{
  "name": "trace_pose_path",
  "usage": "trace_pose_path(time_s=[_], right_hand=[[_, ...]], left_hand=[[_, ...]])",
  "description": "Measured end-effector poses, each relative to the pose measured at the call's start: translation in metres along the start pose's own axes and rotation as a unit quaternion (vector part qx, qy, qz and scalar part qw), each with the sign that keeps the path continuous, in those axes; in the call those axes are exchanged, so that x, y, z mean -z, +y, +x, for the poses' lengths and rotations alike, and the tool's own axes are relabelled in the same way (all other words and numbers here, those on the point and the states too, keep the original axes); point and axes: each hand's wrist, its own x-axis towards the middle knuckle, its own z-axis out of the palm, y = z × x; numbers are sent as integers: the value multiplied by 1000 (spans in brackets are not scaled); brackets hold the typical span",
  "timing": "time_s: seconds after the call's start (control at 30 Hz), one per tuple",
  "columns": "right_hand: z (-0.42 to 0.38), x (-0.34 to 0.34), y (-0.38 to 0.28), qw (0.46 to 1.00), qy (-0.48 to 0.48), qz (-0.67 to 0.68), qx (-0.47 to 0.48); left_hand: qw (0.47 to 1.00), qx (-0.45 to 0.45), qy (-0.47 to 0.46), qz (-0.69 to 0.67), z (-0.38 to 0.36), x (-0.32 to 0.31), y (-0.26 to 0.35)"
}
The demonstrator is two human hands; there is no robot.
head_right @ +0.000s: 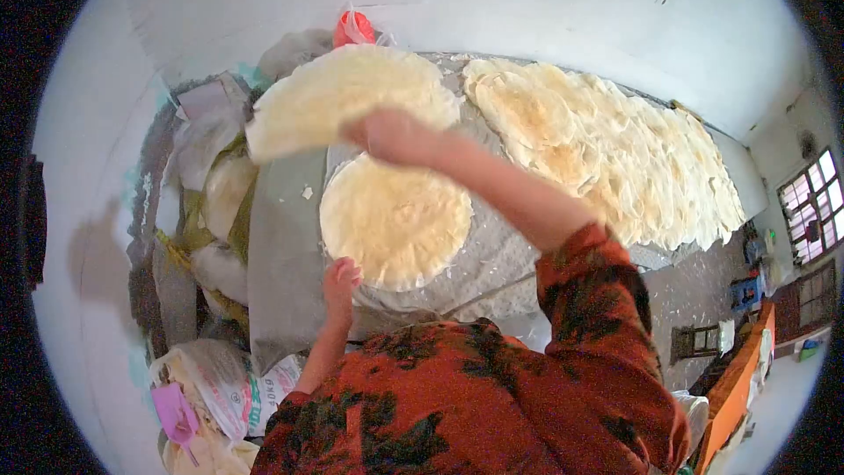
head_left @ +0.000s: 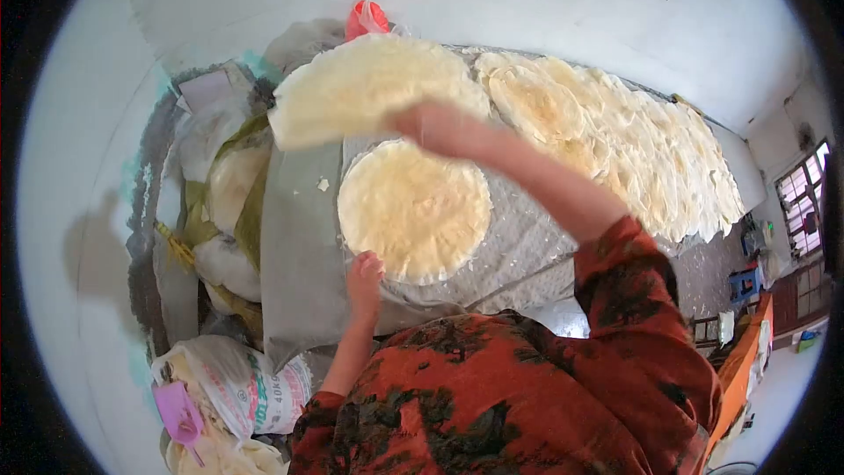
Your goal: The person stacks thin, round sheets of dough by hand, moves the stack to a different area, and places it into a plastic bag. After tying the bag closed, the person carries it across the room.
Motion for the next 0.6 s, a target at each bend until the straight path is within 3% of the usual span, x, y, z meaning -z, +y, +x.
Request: trace_pose_path(time_s=[0.13, 0.23, 0.33, 0.4, 0.57, 0.6], right_hand=[[-70, -149, 10, 996, 88, -16, 15], [-123, -250, 41, 998, 65, -24, 0], [-136, -263, 40, 995, 88, 46, -22], [-126, -242, 38, 982, 40, 131, -132], [-135, -249, 28, 971, -21, 167, -172], [-136, -252, 26, 978, -6, 164, -129]], left_hand=[[996, 47, 54, -57, 5, 20, -5], [993, 85, 47, -74, 5, 19, 1], [992, 86, 59, -65, 13, 16, 1], [993, 102, 34, -55, 21, 18, -1], [987, 158, -12, 34, 33, 1, 20], [982, 175, -7, 72, 35, -1, 18]])
